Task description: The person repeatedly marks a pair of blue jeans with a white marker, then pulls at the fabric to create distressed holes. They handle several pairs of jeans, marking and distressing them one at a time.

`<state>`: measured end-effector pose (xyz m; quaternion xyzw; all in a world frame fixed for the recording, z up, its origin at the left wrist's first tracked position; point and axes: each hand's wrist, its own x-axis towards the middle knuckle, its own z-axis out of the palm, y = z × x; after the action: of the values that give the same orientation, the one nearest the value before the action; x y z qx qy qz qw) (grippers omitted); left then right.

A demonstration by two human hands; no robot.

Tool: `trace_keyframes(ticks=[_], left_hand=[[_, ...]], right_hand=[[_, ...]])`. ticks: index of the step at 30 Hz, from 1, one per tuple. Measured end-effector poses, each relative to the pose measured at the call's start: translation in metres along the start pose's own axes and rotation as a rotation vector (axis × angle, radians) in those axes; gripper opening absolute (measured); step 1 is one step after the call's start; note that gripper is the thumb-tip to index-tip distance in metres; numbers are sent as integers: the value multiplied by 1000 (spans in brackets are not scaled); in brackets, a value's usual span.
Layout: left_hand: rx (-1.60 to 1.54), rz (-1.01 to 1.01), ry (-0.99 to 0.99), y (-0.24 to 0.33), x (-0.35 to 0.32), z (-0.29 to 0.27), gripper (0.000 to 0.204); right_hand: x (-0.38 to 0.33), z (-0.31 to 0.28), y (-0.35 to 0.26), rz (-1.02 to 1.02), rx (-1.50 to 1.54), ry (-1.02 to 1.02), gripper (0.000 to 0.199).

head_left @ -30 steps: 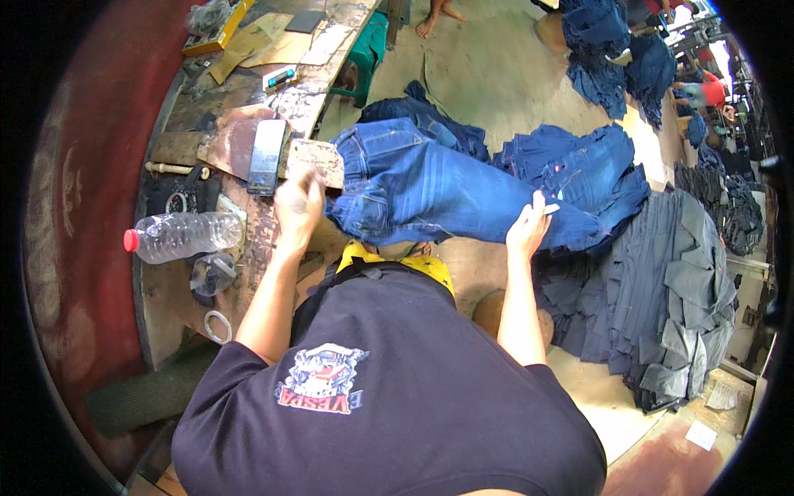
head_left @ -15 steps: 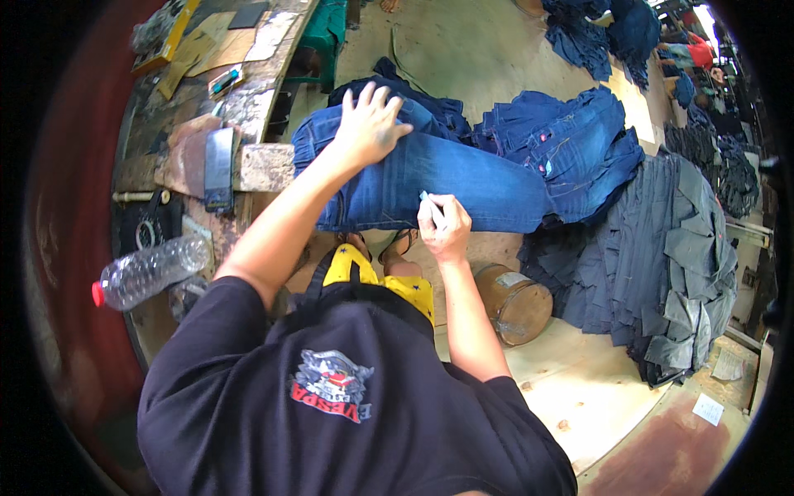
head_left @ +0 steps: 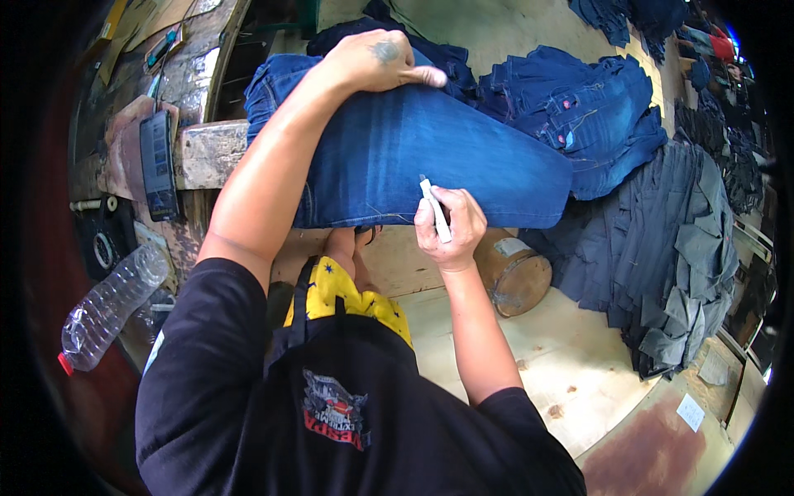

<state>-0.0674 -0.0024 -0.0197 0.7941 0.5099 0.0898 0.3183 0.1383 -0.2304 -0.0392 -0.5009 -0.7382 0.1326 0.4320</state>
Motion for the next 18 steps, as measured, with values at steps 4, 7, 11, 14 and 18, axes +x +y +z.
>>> trace_keyframes(ticks=[4, 7, 11, 14, 18], left_hand=[[9, 21, -352, -7, -24, -23, 97], [-112, 53, -300, -7, -27, -20, 68], [6, 187, -18, -6, -25, -1, 37], [57, 274, 200, -8, -25, 10, 27], [85, 148, 167, -8, -22, 13, 23]], right_hand=[[-7, 2, 6, -95, -40, 23, 24], [-10, 3, 8, -141, -66, 22, 25], [-5, 2, 2, -102, -103, 2, 25], [4, -1, -5, -64, -83, -22, 27], [24, 3, -12, -51, -65, -31, 28]])
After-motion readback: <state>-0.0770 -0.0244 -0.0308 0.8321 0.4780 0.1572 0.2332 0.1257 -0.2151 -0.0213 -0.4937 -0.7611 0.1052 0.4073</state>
